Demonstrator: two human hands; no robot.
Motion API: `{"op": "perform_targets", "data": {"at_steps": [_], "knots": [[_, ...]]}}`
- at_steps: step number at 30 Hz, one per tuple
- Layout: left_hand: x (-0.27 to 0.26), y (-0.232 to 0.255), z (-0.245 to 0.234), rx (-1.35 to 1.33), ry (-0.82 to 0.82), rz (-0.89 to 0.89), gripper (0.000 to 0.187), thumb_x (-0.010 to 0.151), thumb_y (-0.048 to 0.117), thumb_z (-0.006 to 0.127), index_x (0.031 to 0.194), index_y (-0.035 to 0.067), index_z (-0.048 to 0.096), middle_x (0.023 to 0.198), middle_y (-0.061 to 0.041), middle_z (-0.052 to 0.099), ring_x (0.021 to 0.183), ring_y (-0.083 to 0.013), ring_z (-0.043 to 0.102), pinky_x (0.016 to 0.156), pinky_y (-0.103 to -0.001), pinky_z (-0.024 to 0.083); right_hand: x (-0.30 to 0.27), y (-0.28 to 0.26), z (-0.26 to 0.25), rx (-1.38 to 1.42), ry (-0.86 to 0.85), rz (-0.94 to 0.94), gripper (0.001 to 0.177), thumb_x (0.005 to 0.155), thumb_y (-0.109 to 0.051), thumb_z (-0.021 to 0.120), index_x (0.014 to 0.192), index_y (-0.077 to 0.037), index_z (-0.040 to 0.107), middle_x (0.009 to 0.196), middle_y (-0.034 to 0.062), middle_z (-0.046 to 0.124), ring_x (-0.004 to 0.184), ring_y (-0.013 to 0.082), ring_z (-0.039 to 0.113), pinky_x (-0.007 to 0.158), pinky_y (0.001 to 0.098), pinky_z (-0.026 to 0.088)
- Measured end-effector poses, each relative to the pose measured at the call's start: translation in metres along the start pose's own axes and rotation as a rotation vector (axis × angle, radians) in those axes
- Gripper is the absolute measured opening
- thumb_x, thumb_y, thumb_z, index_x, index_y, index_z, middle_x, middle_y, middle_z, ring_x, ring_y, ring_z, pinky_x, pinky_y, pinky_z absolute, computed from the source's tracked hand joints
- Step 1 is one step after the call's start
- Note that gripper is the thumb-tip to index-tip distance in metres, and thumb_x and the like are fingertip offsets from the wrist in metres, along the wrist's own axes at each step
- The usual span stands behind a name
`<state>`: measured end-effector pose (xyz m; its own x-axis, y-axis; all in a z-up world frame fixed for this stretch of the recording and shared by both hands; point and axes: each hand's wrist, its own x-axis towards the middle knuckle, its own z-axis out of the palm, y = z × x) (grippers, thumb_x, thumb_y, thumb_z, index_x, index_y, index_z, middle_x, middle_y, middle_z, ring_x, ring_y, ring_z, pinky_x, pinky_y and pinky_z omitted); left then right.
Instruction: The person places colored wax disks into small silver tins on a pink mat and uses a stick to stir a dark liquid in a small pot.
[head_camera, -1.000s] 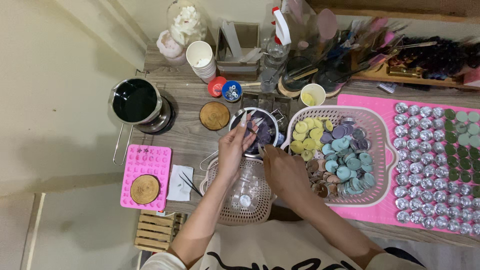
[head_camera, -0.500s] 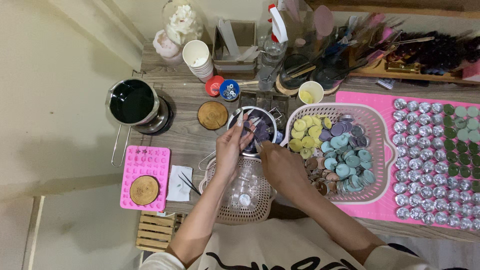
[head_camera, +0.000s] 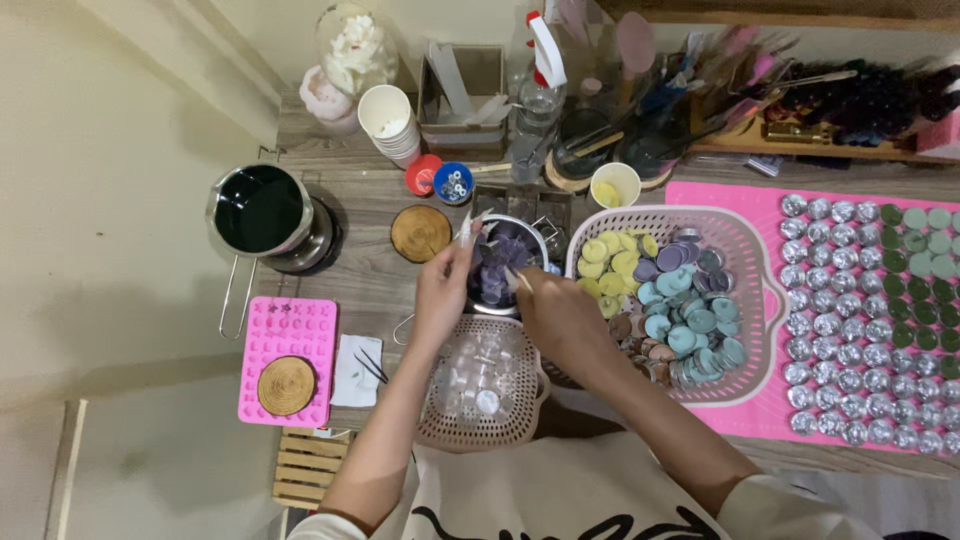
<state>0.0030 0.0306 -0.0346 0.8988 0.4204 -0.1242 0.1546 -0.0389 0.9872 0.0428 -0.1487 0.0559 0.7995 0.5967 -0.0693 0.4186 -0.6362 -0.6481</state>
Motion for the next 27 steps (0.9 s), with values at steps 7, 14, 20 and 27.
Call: {"op": "perform_targets", "data": {"at_steps": [7,14,20,27], "knots": [[0.014,0.002,-0.003,0.194,-0.093,-0.009,0.047,0.106,0.040,0.054,0.124,0.000,0.071,0.090,-0.005,0.075,0.085,-0.0045,0.060,0.078,-0.024,0.052,0.001,0.015,-0.006,0.035,0.132,-0.007,0.019,0.098,-0.016,0.057,0.105,-0.001,0.066,0.084,0.0263,0.071,0.076,0.0443,0.069,0.067,0.0534,0.054],[0.018,-0.011,0.005,0.026,-0.172,-0.069,0.048,0.106,0.039,0.053,0.130,0.001,0.070,0.100,-0.003,0.075,0.092,-0.0075,0.064,0.088,-0.026,0.054,-0.002,0.023,-0.009,0.057,0.080,0.081,0.017,0.097,-0.018,0.059,0.100,-0.002,0.066,0.086,0.0249,0.072,0.080,0.0459,0.069,0.069,0.0559,0.052],[0.020,-0.008,0.002,-0.015,-0.154,-0.163,0.049,0.104,0.042,0.053,0.133,0.005,0.068,0.111,-0.005,0.075,0.100,-0.0104,0.068,0.096,-0.029,0.055,-0.002,0.017,-0.015,0.089,-0.110,0.260,0.020,0.100,-0.022,0.057,0.101,-0.003,0.064,0.082,0.0217,0.072,0.074,0.0395,0.073,0.068,0.0518,0.055],[0.023,0.001,0.003,-0.165,-0.243,-0.156,0.047,0.103,0.037,0.057,0.141,0.009,0.062,0.131,-0.001,0.069,0.112,-0.0081,0.065,0.099,-0.029,0.055,-0.003,0.021,-0.017,0.170,-0.035,0.182,0.019,0.097,-0.018,0.059,0.101,-0.001,0.066,0.077,0.0245,0.070,0.074,0.0432,0.070,0.069,0.0528,0.052]]}}
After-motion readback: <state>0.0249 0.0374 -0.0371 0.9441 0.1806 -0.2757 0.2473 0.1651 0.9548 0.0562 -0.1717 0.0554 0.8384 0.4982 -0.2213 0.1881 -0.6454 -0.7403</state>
